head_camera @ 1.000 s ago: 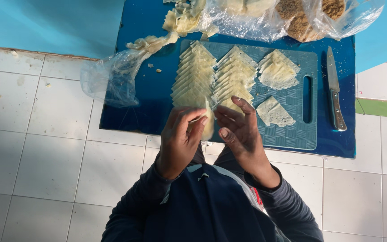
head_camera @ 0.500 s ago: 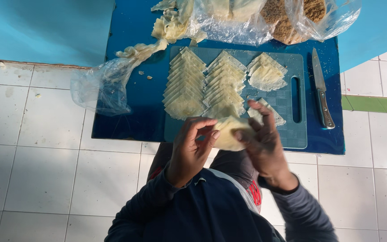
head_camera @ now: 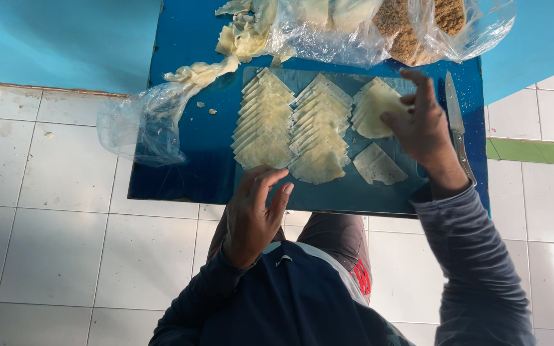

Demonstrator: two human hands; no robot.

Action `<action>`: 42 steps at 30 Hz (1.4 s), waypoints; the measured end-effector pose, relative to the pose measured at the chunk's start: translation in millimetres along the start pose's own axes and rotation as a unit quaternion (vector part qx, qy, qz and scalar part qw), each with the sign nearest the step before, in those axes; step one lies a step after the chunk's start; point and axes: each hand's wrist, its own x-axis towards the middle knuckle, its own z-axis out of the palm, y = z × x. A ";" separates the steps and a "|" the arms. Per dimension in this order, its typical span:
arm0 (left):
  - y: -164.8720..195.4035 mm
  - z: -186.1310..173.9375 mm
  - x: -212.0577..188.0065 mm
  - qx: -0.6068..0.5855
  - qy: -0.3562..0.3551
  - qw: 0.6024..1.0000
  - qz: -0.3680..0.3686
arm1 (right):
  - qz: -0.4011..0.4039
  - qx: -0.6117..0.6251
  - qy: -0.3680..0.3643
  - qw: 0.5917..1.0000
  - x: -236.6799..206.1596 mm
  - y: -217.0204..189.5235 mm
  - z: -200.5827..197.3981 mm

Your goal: The person folds triangular pastry pockets from thin pastry sheets on a cutting board, spoons a brown filling from a plastic bag into each wrapper, and folds and seals them into triangular shapes, arranging the finished pastries in rows on the board.

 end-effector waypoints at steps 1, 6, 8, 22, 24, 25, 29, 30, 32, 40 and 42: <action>-1.6 -0.3 0.6 0.016 -0.003 1.000 0.006 | -0.004 -0.009 0.005 1.000 -1.5 4.4 -0.2; -6.6 6.3 -1.3 0.095 -0.024 0.994 0.038 | -0.012 -0.030 0.005 0.999 -10.7 4.4 -5.8; -8.0 10.2 -1.6 0.127 -0.025 0.991 0.040 | -0.015 -0.060 0.021 0.998 -16.9 -6.8 -10.1; -8.3 17.1 2.0 0.158 -0.057 0.986 0.018 | -0.147 -0.011 0.002 0.989 -76.3 -126.7 51.8; -7.4 16.1 2.2 0.144 -0.051 0.988 0.022 | -0.150 -0.020 -0.004 0.988 -70.2 -126.3 51.6; -7.5 15.2 1.7 0.147 -0.049 0.988 0.022 | -0.160 -0.032 -0.004 0.987 -69.0 -126.4 51.4; -11.2 13.9 -0.2 0.155 -0.045 0.987 0.023 | -0.158 -0.044 -0.003 0.987 -64.8 -122.7 53.7; -12.4 13.9 -1.2 0.156 -0.046 0.986 0.023 | -0.146 -0.037 -0.002 0.989 -63.7 -120.9 55.1; -13.7 15.5 -2.8 0.159 -0.047 0.986 0.027 | -0.077 0.033 -0.006 0.996 -61.2 -115.7 55.9; -12.1 25.6 -4.9 0.183 -0.068 0.980 0.047 | 0.020 0.124 -0.032 0.992 -57.1 -100.4 57.7; -11.6 29.3 -4.1 0.198 -0.080 0.976 0.045 | 0.024 0.139 -0.016 0.990 -57.3 -96.4 57.6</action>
